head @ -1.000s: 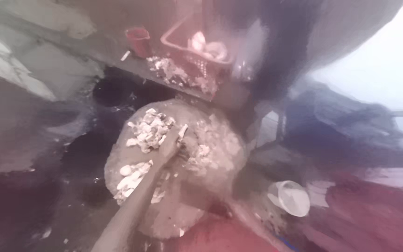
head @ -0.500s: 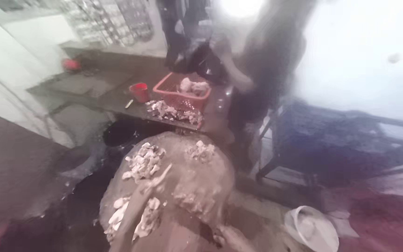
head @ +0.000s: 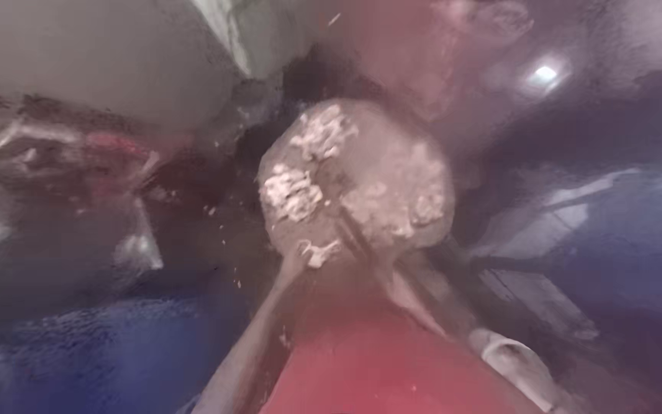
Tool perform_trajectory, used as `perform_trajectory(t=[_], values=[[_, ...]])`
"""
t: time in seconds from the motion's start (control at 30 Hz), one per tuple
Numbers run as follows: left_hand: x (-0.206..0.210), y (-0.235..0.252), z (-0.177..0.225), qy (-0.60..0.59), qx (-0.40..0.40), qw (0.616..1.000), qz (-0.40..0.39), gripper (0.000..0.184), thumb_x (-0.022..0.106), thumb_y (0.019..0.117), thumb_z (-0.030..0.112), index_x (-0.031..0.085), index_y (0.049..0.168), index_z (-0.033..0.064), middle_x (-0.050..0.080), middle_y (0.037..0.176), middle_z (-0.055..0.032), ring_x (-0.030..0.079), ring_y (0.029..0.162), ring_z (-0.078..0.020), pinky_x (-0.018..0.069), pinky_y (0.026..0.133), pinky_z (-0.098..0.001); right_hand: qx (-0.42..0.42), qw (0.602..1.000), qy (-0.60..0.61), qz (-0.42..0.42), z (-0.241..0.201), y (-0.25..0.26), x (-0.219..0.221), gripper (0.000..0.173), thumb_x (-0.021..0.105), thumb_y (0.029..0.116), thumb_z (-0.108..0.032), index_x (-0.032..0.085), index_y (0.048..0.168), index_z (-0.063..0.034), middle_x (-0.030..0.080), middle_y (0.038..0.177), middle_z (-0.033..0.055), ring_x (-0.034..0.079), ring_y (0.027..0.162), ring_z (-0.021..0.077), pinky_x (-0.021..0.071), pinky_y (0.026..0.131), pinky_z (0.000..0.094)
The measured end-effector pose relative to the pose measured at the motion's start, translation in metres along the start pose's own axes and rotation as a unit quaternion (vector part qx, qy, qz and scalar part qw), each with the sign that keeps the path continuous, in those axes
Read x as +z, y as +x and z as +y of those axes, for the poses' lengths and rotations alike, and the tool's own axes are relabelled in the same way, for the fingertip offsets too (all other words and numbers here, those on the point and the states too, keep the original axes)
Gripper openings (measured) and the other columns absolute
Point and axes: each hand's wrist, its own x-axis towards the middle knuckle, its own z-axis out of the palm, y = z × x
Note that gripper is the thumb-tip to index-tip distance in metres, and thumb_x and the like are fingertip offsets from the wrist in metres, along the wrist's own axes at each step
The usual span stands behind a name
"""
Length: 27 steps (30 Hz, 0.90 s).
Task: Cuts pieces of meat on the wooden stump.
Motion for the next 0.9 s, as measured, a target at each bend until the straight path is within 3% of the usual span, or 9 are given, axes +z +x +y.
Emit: perform_trajectory(t=[0.07, 0.2, 0.3, 0.4, 0.47, 0.57, 0.73, 0.83, 0.9], values=[[0.002, 0.005, -0.018, 0.057, 0.006, 0.997, 0.059, 0.047, 0.062, 0.1015, 0.031, 0.055, 0.143, 0.0095, 0.066, 0.132, -0.0163, 0.066, 0.118, -0.0267, 0.0524, 0.104, -0.0475, -0.012, 1.0, -0.007, 0.012, 0.004, 0.007, 0.001, 0.059, 0.047, 0.1056, -0.052, 0.053, 0.145, -0.0095, 0.069, 0.124, 0.0174, 0.068, 0.114, 0.0298, 0.0524, 0.102, 0.0537], [-0.004, -0.003, -0.037, 0.038, 0.029, 0.991, 0.123, 0.063, 0.072, 0.0948, 0.035, 0.051, 0.145, 0.0053, 0.06, 0.137, -0.0195, 0.062, 0.122, -0.0277, 0.0527, 0.104, -0.0443, -0.003, 0.999, -0.033, 0.021, 0.007, 0.004, 0.005, 0.058, 0.047, 0.1048, -0.054, 0.055, 0.143, -0.0115, 0.07, 0.119, 0.0165, 0.07, 0.109, 0.0301, 0.0539, 0.098, 0.0548], [-0.002, 0.003, -0.047, 0.082, 0.054, 0.993, 0.063, 0.051, 0.074, 0.0919, 0.037, 0.064, 0.134, 0.0097, 0.061, 0.135, -0.0168, 0.062, 0.121, -0.0259, 0.0536, 0.103, -0.0445, -0.011, 0.998, -0.055, 0.028, 0.006, 0.004, 0.006, 0.059, 0.046, 0.1037, -0.058, 0.059, 0.137, -0.0118, 0.072, 0.109, 0.0148, 0.071, 0.099, 0.0295, 0.0563, 0.091, 0.0554], [-0.005, 0.004, -0.031, 0.122, 0.036, 0.991, -0.04, 0.043, 0.069, 0.0956, 0.038, 0.066, 0.127, 0.0096, 0.069, 0.121, -0.0139, 0.068, 0.109, -0.0262, 0.055, 0.098, -0.0507, -0.034, 0.997, -0.067, 0.026, -0.02, -0.009, -0.003, 0.059, 0.044, 0.1043, -0.059, 0.061, 0.135, -0.011, 0.072, 0.11, 0.0135, 0.07, 0.101, 0.0269, 0.056, 0.093, 0.0532], [-0.007, 0.001, -0.032, 0.075, 0.042, 0.995, -0.06, 0.042, 0.067, 0.0983, 0.033, 0.063, 0.129, 0.0049, 0.068, 0.118, -0.0161, 0.067, 0.106, -0.026, 0.0548, 0.097, -0.0474, -0.037, 0.998, -0.04, 0.021, -0.052, -0.027, -0.003, 0.055, 0.041, 0.1077, -0.051, 0.062, 0.131, -0.0064, 0.071, 0.106, 0.0141, 0.07, 0.096, 0.0254, 0.0563, 0.09, 0.0498], [-0.014, -0.003, -0.037, -0.038, 0.027, 0.999, -0.022, 0.038, 0.067, 0.0992, 0.026, 0.061, 0.127, 0.0019, 0.068, 0.112, -0.0161, 0.068, 0.097, -0.0222, 0.0563, 0.09, -0.0416, -0.045, 0.999, -0.003, 0.023, -0.085, -0.042, 0.008, 0.046, 0.037, 0.1114, -0.035, 0.058, 0.136, -0.0029, 0.07, 0.109, 0.0154, 0.069, 0.095, 0.0224, 0.0563, 0.09, 0.0432], [-0.013, 0.0, -0.052, -0.133, 0.047, 0.99, -0.004, 0.039, 0.07, 0.0964, 0.022, 0.058, 0.128, 0.0038, 0.066, 0.108, -0.0129, 0.067, 0.088, -0.0183, 0.0586, 0.081, -0.0371, 0.004, 0.996, -0.085, -0.003, -0.075, -0.012, 0.022, 0.057, 0.033, 0.1104, -0.049, 0.062, 0.13, -0.0034, 0.069, 0.113, 0.0181, 0.069, 0.105, 0.0277, 0.0541, 0.097, 0.0487], [-0.011, -0.003, -0.053, -0.109, 0.068, 0.992, 0.013, 0.039, 0.069, 0.0978, 0.024, 0.059, 0.127, 0.001, 0.066, 0.112, -0.0152, 0.068, 0.095, -0.0205, 0.0586, 0.086, -0.0393, -0.068, 0.996, -0.056, 0.007, -0.121, -0.04, 0.021, 0.055, 0.032, 0.1101, -0.047, 0.062, 0.128, -0.0033, 0.069, 0.105, 0.0131, 0.068, 0.095, 0.0206, 0.0567, 0.09, 0.0416], [-0.01, -0.002, -0.055, -0.119, 0.085, 0.989, 0.018, 0.036, 0.069, 0.0967, 0.021, 0.061, 0.124, -0.0012, 0.066, 0.112, -0.0166, 0.067, 0.098, -0.0221, 0.0574, 0.088, -0.0406, -0.184, 0.983, -0.009, 0.027, -0.147, -0.05, 0.028, 0.066, 0.032, 0.1067, -0.058, 0.063, 0.121, -0.0012, 0.066, 0.092, 0.0074, 0.064, 0.082, 0.0121, 0.0569, 0.078, 0.0334]])
